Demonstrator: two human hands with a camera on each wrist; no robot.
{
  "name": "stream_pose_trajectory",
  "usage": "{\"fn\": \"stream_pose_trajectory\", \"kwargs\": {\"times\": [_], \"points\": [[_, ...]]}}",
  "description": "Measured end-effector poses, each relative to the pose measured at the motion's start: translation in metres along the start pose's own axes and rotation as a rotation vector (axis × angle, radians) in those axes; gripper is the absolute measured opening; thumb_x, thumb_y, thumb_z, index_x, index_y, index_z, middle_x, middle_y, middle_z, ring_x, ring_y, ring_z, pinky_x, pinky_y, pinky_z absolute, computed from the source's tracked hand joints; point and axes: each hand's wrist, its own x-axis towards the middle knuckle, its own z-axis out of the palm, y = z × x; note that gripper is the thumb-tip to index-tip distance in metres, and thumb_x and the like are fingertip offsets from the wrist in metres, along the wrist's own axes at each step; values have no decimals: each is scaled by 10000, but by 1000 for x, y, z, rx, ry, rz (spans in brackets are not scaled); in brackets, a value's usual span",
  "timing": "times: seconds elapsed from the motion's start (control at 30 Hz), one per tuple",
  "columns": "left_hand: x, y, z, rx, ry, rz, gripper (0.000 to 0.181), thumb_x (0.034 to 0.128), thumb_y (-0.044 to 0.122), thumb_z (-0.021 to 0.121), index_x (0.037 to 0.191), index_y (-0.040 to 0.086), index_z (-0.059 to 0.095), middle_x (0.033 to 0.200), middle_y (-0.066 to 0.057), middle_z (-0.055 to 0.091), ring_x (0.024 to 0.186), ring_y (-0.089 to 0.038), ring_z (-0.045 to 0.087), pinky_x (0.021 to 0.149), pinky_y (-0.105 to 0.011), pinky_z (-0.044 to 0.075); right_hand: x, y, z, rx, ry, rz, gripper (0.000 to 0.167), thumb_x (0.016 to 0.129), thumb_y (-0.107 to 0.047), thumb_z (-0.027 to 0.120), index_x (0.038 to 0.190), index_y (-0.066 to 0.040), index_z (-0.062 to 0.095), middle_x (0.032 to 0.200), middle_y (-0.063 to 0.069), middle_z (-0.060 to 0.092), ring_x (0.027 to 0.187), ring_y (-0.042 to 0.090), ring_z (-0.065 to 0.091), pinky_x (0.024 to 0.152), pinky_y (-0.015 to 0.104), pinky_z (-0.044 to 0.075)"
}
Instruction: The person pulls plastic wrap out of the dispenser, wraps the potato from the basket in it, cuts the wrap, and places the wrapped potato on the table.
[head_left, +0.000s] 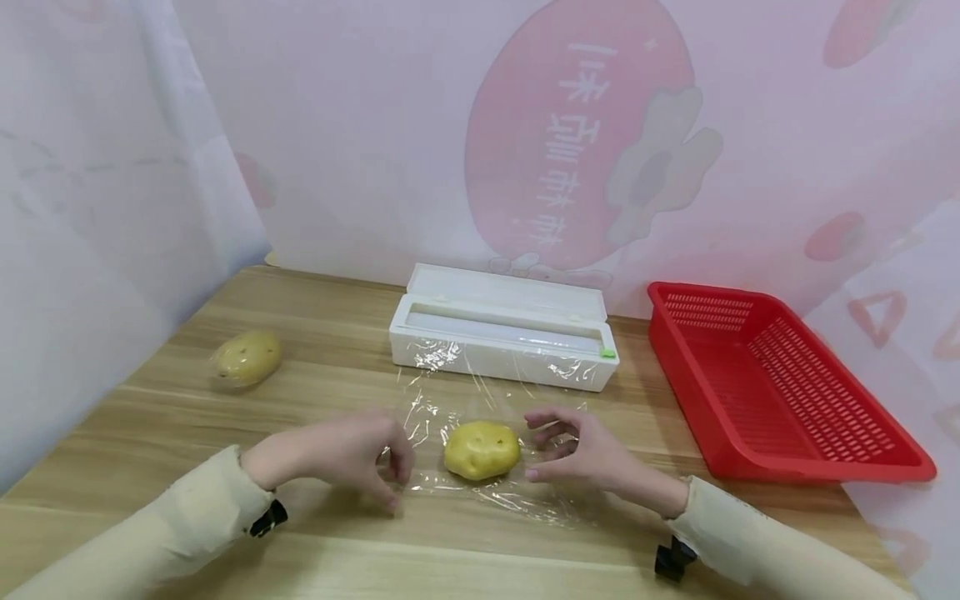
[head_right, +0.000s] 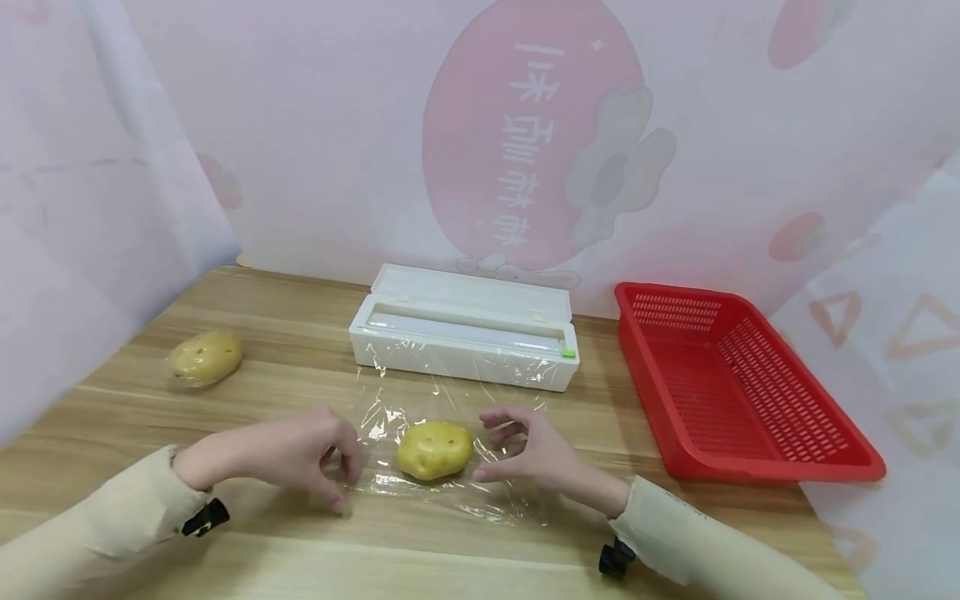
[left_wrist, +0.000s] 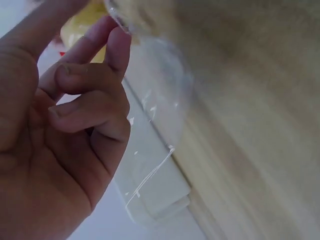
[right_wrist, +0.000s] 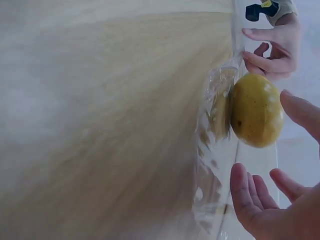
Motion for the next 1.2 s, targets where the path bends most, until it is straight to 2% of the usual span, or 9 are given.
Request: {"fn": "stream_pose_trajectory", "kwargs": {"times": [0.2,0.3,0.37,0.47,0.53,0.67,0.87,1.07,1.2], "points": [[2,-3,6,-44,11,-4,194,765,103,826,714,229,686,682,169,605,608,-31,536,553,-219,469,-11,4,-8,-31,-12,1,603,720,-102,885,1218,62,589,1137,216,612,1011,397,583,822,397,539],[1,-5,8,-55,21,2,183,801,120,806,717,230,686,693,170,604,609,-29,536,555,-221,470,-17,6,-10,-65,-69,6,503,711,-132,890,1119,29,644,1041,183,645,927,379,599,765,341,542],[-1,-7,8,-75,24,3,171,822,130,792,725,223,685,702,162,605,611,-32,533,556,-224,470,-20,8,-12,-105,-138,-9,445,705,-165,897,1061,-15,675,999,149,657,881,352,602,734,322,534],[-3,-9,7,-104,29,-4,157,843,132,772,744,217,685,718,150,606,616,-39,532,558,-229,472,-24,11,-12,-200,-253,-74,373,704,-241,901,986,-103,699,960,74,657,842,279,589,707,310,517],[-4,-11,6,-110,38,-6,151,847,126,766,756,220,690,721,146,611,620,-46,537,561,-235,474,-25,13,-13,-272,-313,-144,327,713,-291,895,944,-163,703,933,12,651,822,223,574,689,301,506],[-4,-12,4,-103,44,-6,145,850,125,761,772,231,701,719,144,623,624,-65,551,568,-244,481,-24,14,-14,-335,-379,-256,212,765,-290,864,891,-212,714,892,-56,632,815,146,557,685,280,497],[-4,-13,2,-82,55,-9,142,859,137,755,773,236,699,733,147,629,634,-68,546,581,-248,476,-22,16,-17,-338,-439,-327,48,852,-176,795,870,-163,752,882,-71,614,855,91,564,737,264,489],[-3,-13,0,-75,72,3,143,866,124,753,760,207,705,714,141,631,589,-36,512,533,-223,444,-23,16,-17,-386,-448,-337,91,843,-243,805,862,-214,722,878,-97,599,834,95,557,713,252,491],[-2,-12,0,-67,78,22,145,864,122,755,753,201,706,704,145,625,599,-34,514,541,-219,445,-23,15,-17,-432,-458,-356,72,876,-193,771,855,-216,705,869,-106,582,812,99,554,699,239,481]]}}
